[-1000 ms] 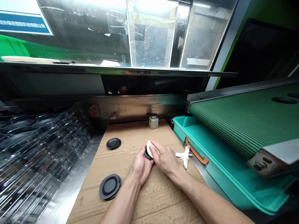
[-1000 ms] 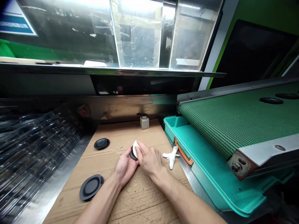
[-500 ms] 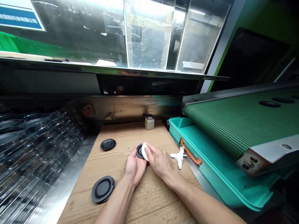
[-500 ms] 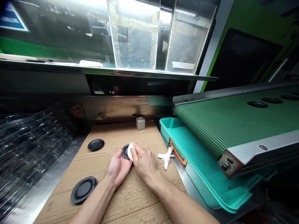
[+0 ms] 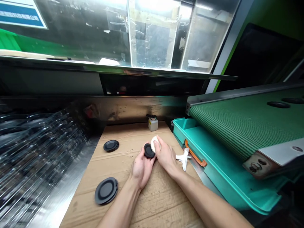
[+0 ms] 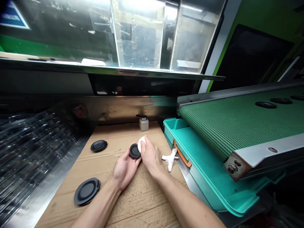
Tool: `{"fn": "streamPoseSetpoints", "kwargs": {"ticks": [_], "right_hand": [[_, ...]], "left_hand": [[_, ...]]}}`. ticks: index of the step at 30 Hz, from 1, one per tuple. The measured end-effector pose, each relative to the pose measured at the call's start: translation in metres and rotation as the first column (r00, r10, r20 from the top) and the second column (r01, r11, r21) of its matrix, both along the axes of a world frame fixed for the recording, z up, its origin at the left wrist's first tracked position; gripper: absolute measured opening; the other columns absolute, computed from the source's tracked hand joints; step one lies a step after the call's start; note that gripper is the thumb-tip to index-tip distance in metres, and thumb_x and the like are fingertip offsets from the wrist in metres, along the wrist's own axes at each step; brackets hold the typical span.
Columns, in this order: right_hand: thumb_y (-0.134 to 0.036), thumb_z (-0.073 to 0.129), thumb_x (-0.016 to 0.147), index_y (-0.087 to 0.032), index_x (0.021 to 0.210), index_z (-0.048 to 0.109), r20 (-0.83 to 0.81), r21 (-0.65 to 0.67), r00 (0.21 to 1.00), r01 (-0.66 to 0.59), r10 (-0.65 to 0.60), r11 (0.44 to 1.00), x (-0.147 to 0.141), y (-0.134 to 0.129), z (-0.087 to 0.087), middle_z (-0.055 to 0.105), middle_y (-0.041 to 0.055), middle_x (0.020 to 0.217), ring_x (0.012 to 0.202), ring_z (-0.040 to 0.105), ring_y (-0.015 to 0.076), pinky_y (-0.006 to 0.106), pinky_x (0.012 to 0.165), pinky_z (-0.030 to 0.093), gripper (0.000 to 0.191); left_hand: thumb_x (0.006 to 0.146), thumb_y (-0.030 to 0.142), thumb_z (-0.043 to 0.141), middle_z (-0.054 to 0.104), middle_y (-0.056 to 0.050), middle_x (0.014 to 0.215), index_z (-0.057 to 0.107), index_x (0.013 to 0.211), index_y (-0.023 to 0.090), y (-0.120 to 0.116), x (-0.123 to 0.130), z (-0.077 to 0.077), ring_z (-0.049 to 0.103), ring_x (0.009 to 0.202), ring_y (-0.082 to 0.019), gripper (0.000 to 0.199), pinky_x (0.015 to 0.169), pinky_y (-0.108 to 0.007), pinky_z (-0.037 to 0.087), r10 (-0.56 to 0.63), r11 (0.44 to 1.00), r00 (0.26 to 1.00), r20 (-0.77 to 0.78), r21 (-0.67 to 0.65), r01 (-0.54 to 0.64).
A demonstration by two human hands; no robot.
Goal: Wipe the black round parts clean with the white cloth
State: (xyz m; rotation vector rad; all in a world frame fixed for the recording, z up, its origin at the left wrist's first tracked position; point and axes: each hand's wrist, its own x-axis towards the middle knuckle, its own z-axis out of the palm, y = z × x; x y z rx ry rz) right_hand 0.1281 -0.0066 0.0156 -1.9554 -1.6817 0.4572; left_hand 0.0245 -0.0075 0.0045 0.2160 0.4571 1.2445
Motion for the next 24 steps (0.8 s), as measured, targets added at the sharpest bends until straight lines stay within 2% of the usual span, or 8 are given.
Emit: {"fn": "streamPoseSetpoints", "kwargs": {"ticks": [4, 6, 10, 13, 16, 18, 21, 24], "right_hand": [[-0.054, 0.030, 0.095, -0.039, 0.140, 0.042, 0.088, 0.040, 0.992, -0.090, 0.086, 0.995, 0.005, -0.001, -0.002, 0.068, 0.0079, 0.100, 0.092, 0.065, 0.0307, 0.043, 0.078, 0.047, 0.050], [-0.054, 0.031, 0.094, -0.039, 0.138, 0.044, 0.128, 0.052, 0.991, -0.050, 0.043, 0.997, 0.010, 0.001, -0.001, 0.069, 0.0081, 0.095, 0.089, 0.065, 0.0313, 0.043, 0.076, 0.047, 0.048], [-0.050, 0.036, 0.094, -0.033, 0.134, 0.048, 0.012, 0.151, 1.000, -0.013, 0.012, 0.988, 0.024, 0.005, 0.004, 0.068, 0.0073, 0.101, 0.096, 0.064, 0.0275, 0.038, 0.081, 0.046, 0.046], [-0.047, 0.041, 0.093, -0.031, 0.131, 0.050, -0.121, 0.229, 0.979, -0.134, 0.164, 0.964, 0.029, 0.000, 0.007, 0.067, 0.0028, 0.104, 0.095, 0.064, 0.0202, 0.029, 0.082, 0.046, 0.042], [-0.042, 0.048, 0.090, -0.029, 0.116, 0.061, -0.174, 0.205, 0.912, -0.336, 0.372, 0.919, 0.027, -0.006, 0.009, 0.068, -0.0016, 0.099, 0.090, 0.064, 0.0155, 0.024, 0.081, 0.045, 0.032], [-0.037, 0.049, 0.090, -0.026, 0.108, 0.066, -0.220, 0.200, 0.863, -0.416, 0.455, 0.887, 0.024, -0.006, 0.010, 0.068, -0.0021, 0.097, 0.089, 0.063, 0.0136, 0.022, 0.081, 0.044, 0.027], [-0.033, 0.048, 0.089, -0.023, 0.107, 0.068, -0.268, 0.232, 0.865, -0.370, 0.425, 0.899, 0.023, -0.003, 0.012, 0.067, -0.0004, 0.103, 0.093, 0.062, 0.0133, 0.021, 0.085, 0.043, 0.028], [-0.035, 0.050, 0.087, -0.023, 0.105, 0.069, -0.205, 0.166, 0.938, -0.248, 0.279, 0.954, 0.026, -0.001, 0.011, 0.068, 0.0019, 0.100, 0.093, 0.062, 0.0165, 0.025, 0.085, 0.043, 0.030]], "left_hand": [[0.096, 0.025, 0.040, 0.051, -0.013, 0.133, 0.055, 0.121, 0.013, 0.002, -0.003, -0.003, 0.048, 0.125, -0.021, 0.032, 0.106, -0.036, 0.041, 0.039, 0.999, 0.998, -0.056, -0.035, -0.041], [0.096, 0.026, 0.040, 0.050, -0.014, 0.134, 0.053, 0.122, 0.012, 0.002, -0.004, -0.003, 0.048, 0.125, -0.022, 0.032, 0.106, -0.040, 0.041, 0.021, 0.999, 0.998, -0.058, -0.026, -0.023], [0.096, 0.027, 0.040, 0.049, -0.015, 0.135, 0.053, 0.122, 0.012, 0.003, -0.006, -0.003, 0.048, 0.125, -0.026, 0.033, 0.104, -0.048, 0.042, 0.021, 1.000, 0.997, -0.068, -0.009, -0.021], [0.097, 0.027, 0.038, 0.050, -0.015, 0.133, 0.054, 0.121, 0.011, 0.005, -0.007, -0.004, 0.049, 0.123, -0.026, 0.033, 0.103, -0.047, 0.043, 0.039, 0.999, 0.997, -0.065, -0.001, -0.040], [0.096, 0.027, 0.040, 0.053, -0.015, 0.130, 0.055, 0.120, 0.012, 0.006, -0.007, -0.005, 0.052, 0.119, -0.023, 0.032, 0.103, -0.042, 0.043, 0.040, 0.999, 0.996, -0.079, -0.016, -0.041], [0.094, 0.026, 0.044, 0.054, -0.015, 0.128, 0.056, 0.120, 0.012, 0.005, -0.005, -0.005, 0.054, 0.117, -0.022, 0.032, 0.104, -0.039, 0.043, 0.022, 1.000, 0.995, -0.100, -0.009, -0.023], [0.092, 0.025, 0.049, 0.056, -0.015, 0.126, 0.057, 0.121, 0.012, 0.002, -0.004, -0.004, 0.054, 0.116, -0.023, 0.032, 0.103, -0.039, 0.043, -0.003, 1.000, 0.990, -0.138, 0.027, 0.007], [0.093, 0.025, 0.048, 0.055, -0.014, 0.128, 0.056, 0.122, 0.014, 0.001, -0.003, -0.003, 0.053, 0.119, -0.023, 0.032, 0.103, -0.041, 0.043, 0.018, 1.000, 0.985, -0.173, 0.029, -0.013]]}}
